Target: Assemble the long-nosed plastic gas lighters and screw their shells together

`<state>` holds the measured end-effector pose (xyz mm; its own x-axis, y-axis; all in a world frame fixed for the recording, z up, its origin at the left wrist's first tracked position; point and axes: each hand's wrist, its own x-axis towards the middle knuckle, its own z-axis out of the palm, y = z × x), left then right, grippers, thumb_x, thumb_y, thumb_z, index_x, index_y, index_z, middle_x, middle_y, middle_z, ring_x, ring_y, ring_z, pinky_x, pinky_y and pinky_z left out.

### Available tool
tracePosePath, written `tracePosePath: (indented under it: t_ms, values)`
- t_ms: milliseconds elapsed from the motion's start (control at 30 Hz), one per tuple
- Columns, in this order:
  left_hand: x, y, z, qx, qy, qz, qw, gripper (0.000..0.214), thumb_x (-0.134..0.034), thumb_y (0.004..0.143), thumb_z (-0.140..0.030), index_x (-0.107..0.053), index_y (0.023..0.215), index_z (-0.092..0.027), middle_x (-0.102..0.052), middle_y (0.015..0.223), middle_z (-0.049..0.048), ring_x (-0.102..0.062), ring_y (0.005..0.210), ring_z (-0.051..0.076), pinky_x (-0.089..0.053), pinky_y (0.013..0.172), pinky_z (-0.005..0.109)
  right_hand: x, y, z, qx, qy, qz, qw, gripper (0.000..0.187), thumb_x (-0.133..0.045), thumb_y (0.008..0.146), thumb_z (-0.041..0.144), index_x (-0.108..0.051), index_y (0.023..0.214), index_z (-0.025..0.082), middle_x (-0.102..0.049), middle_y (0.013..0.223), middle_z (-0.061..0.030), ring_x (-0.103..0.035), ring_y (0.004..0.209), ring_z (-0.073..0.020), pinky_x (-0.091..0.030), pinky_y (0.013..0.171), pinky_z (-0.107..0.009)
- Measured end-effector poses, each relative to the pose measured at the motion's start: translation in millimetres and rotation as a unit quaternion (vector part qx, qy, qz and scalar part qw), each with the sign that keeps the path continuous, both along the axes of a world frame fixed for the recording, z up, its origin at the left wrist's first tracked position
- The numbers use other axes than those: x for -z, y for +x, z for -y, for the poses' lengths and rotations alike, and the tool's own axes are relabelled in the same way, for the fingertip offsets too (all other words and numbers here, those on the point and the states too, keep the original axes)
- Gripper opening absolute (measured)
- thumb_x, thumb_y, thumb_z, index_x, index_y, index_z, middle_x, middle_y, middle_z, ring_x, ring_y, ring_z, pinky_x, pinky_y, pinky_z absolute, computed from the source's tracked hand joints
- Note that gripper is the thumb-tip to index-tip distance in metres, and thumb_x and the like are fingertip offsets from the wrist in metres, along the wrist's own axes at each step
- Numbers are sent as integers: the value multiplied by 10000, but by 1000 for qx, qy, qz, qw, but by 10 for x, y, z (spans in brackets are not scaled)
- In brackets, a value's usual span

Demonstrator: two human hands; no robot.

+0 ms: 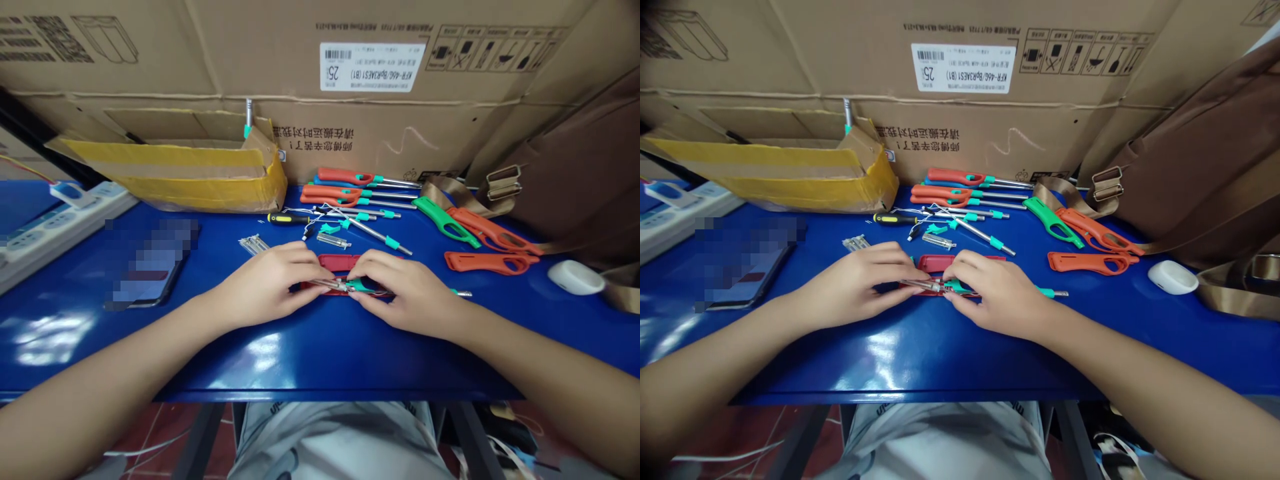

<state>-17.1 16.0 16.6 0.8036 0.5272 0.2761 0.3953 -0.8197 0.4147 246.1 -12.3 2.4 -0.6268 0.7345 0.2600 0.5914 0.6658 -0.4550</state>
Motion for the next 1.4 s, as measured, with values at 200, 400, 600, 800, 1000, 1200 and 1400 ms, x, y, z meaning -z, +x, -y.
tracePosePath:
  t_ms: [200, 400, 600, 800, 1000, 1200, 1400]
  values:
    - [-1, -3, 15, -12, -4, -74, 997, 281, -588, 989, -289, -700, 1229, -198, -724, 1091, 85, -658, 977, 222, -514, 874, 350, -33, 29, -32, -4, 31, 75, 997, 211, -619, 965, 311, -650, 1164, 249, -662, 1166, -59, -669, 946, -189, -509, 742, -298]
    - [50, 31, 13, -28, -53, -36, 998, 207, -567, 1005, -258, -744, 1104, -217, -732, 1042, 62, -665, 983, 202, -509, 900, 334, -16, 23, -34, -14, 27, 77, 997, 219, -558, 1007, 335, -645, 1183, 237, -675, 1151, -73, -661, 999, -206, -522, 815, -324]
    - [63, 64, 22, -85, -162, -3, 983, 165, -642, 956, -257, -770, 1040, -196, -719, 966, 50, -671, 823, 159, -514, 782, 276, 0, 21, -36, -11, 27, 83, 996, 214, -577, 1001, 326, -650, 1184, 242, -673, 1159, -69, -662, 1003, -206, -516, 787, -312]
    - [21, 72, 48, -95, -172, -23, 980, 184, -648, 953, -262, -791, 1052, -201, -711, 938, 40, -663, 794, 151, -490, 744, 269, 5, 20, -36, -9, 21, 78, 997, 230, -601, 985, 318, -650, 1193, 234, -667, 1168, -62, -665, 996, -198, -514, 776, -304]
    - [8, 49, 50, -80, -178, -29, 980, 158, -693, 916, -259, -803, 1013, -201, -729, 915, 34, -677, 785, 145, -494, 740, 256, 6, 16, -44, -9, 18, 79, 997, 236, -632, 962, 331, -653, 1180, 241, -662, 1171, -54, -668, 976, -192, -501, 754, -293]
    - [7, 75, 68, -100, -206, -9, 973, 127, -762, 831, -285, -812, 898, -191, -713, 800, 11, -651, 689, 120, -471, 640, 226, 26, 16, -41, -17, 17, 86, 996, 266, -651, 944, 360, -660, 1178, 234, -638, 1167, -48, -665, 952, -184, -494, 735, -289]
    - [19, 82, 61, -118, -230, -4, 966, 118, -776, 788, -286, -771, 822, -174, -700, 762, -15, -595, 631, 93, -438, 584, 212, 34, 37, -54, -28, 27, 92, 995, 282, -633, 951, 367, -663, 1190, 221, -635, 1186, -70, -664, 975, -206, -508, 751, -303]
